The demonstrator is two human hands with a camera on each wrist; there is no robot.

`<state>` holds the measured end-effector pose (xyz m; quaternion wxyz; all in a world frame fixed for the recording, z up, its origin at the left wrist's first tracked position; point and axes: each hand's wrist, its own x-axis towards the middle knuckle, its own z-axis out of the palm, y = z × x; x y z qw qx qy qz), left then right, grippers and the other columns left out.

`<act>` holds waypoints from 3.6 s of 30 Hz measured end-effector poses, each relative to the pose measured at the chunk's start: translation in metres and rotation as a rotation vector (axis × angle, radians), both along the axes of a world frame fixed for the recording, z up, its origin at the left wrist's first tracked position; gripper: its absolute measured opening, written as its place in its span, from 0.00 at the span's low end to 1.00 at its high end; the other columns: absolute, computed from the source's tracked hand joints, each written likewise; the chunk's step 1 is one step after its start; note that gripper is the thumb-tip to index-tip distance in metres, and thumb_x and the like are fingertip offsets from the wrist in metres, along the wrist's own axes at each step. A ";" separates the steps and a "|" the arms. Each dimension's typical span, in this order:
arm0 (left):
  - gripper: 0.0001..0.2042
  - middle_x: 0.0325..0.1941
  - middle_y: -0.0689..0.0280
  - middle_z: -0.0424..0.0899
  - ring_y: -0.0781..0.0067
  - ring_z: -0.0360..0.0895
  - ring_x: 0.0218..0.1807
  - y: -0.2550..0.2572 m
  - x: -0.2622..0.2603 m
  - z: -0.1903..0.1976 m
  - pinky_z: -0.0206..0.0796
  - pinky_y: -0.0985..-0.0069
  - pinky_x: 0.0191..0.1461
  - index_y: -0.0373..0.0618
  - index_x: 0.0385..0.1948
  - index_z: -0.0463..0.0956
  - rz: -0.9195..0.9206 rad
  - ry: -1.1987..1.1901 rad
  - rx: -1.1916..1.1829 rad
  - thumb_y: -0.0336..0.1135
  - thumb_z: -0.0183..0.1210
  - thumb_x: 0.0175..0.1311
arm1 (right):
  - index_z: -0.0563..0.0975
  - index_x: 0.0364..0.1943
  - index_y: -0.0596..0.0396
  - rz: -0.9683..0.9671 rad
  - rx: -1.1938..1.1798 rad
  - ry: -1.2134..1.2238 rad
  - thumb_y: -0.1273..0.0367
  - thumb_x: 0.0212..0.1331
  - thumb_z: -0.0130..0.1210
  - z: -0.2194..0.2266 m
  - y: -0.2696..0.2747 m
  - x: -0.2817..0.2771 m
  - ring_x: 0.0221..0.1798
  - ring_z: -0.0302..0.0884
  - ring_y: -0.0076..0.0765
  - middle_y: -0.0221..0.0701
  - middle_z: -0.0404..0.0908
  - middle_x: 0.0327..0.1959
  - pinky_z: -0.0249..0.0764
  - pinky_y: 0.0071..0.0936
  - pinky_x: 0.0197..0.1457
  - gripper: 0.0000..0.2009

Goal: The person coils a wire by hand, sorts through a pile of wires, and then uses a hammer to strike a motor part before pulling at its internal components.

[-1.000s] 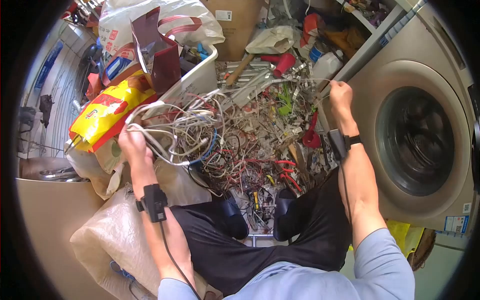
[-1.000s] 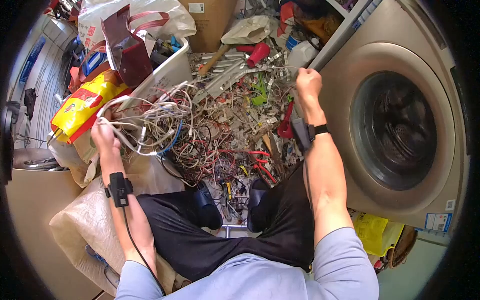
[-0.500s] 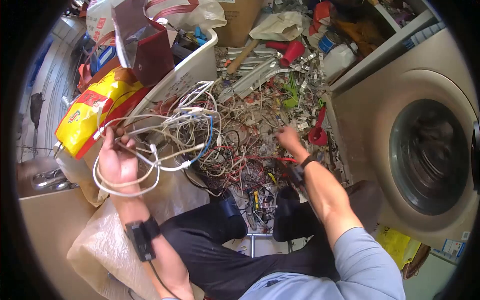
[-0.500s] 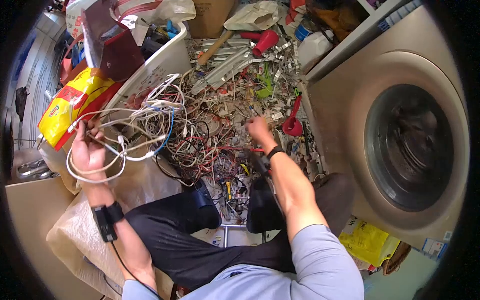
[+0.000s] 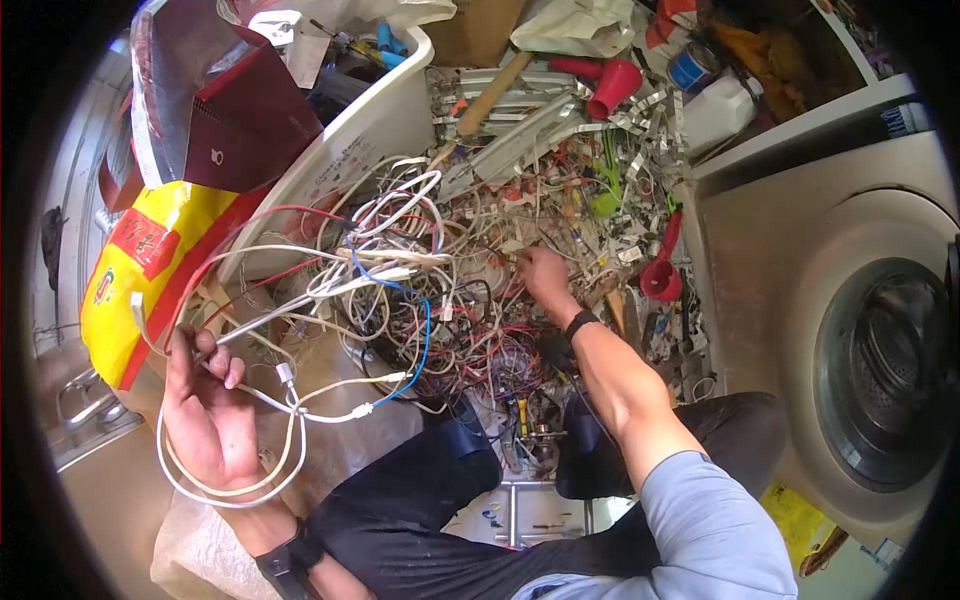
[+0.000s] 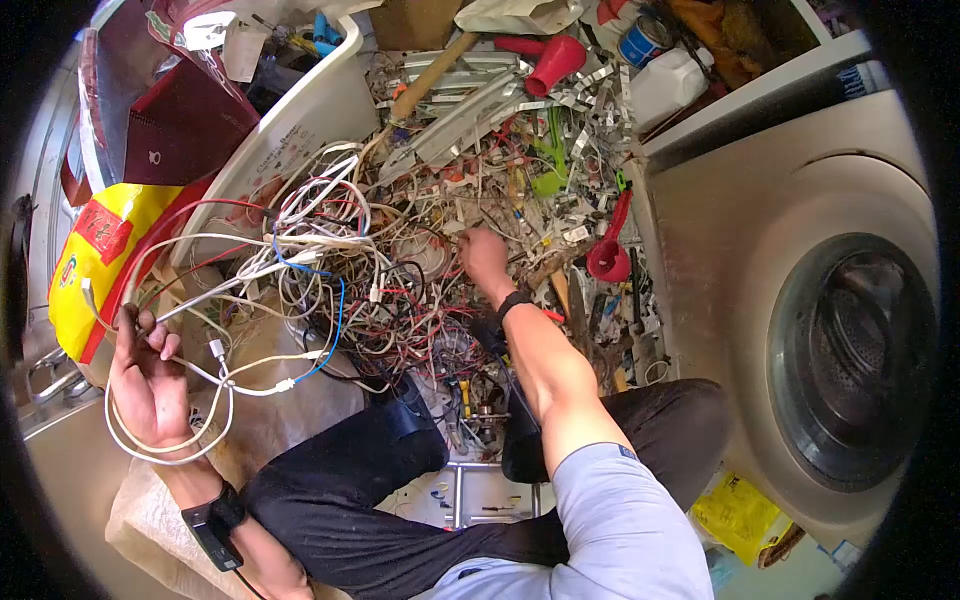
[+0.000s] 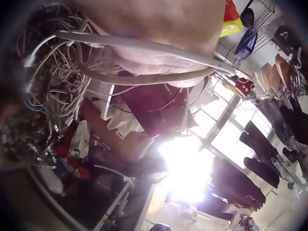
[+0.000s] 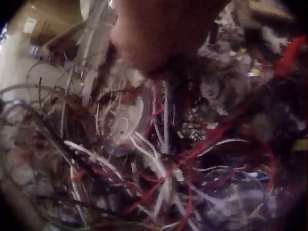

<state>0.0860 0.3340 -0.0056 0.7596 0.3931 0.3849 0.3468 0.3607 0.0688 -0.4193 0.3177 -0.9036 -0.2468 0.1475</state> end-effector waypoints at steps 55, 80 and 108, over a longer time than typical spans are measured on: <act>0.07 0.37 0.66 0.79 0.75 0.72 0.35 -0.006 0.001 0.005 0.65 0.76 0.38 0.42 0.46 0.77 -0.088 -0.057 0.033 0.34 0.57 0.76 | 0.80 0.37 0.58 -0.388 0.646 0.463 0.59 0.75 0.49 0.112 -0.105 0.067 0.31 0.77 0.29 0.31 0.83 0.30 0.74 0.29 0.34 0.17; 0.10 0.38 0.65 0.79 0.75 0.71 0.34 -0.012 0.011 0.003 0.64 0.77 0.37 0.39 0.49 0.79 -0.107 -0.089 0.054 0.35 0.58 0.76 | 0.87 0.40 0.53 0.141 0.056 0.189 0.58 0.63 0.60 0.081 -0.068 -0.049 0.43 0.85 0.55 0.45 0.87 0.38 0.78 0.44 0.47 0.14; 0.08 0.36 0.65 0.80 0.75 0.72 0.33 -0.028 0.024 0.007 0.63 0.77 0.37 0.39 0.47 0.79 -0.126 -0.060 0.092 0.34 0.58 0.75 | 0.83 0.38 0.58 0.330 -0.067 0.119 0.63 0.61 0.55 0.061 -0.069 -0.069 0.43 0.83 0.63 0.51 0.85 0.37 0.78 0.54 0.48 0.13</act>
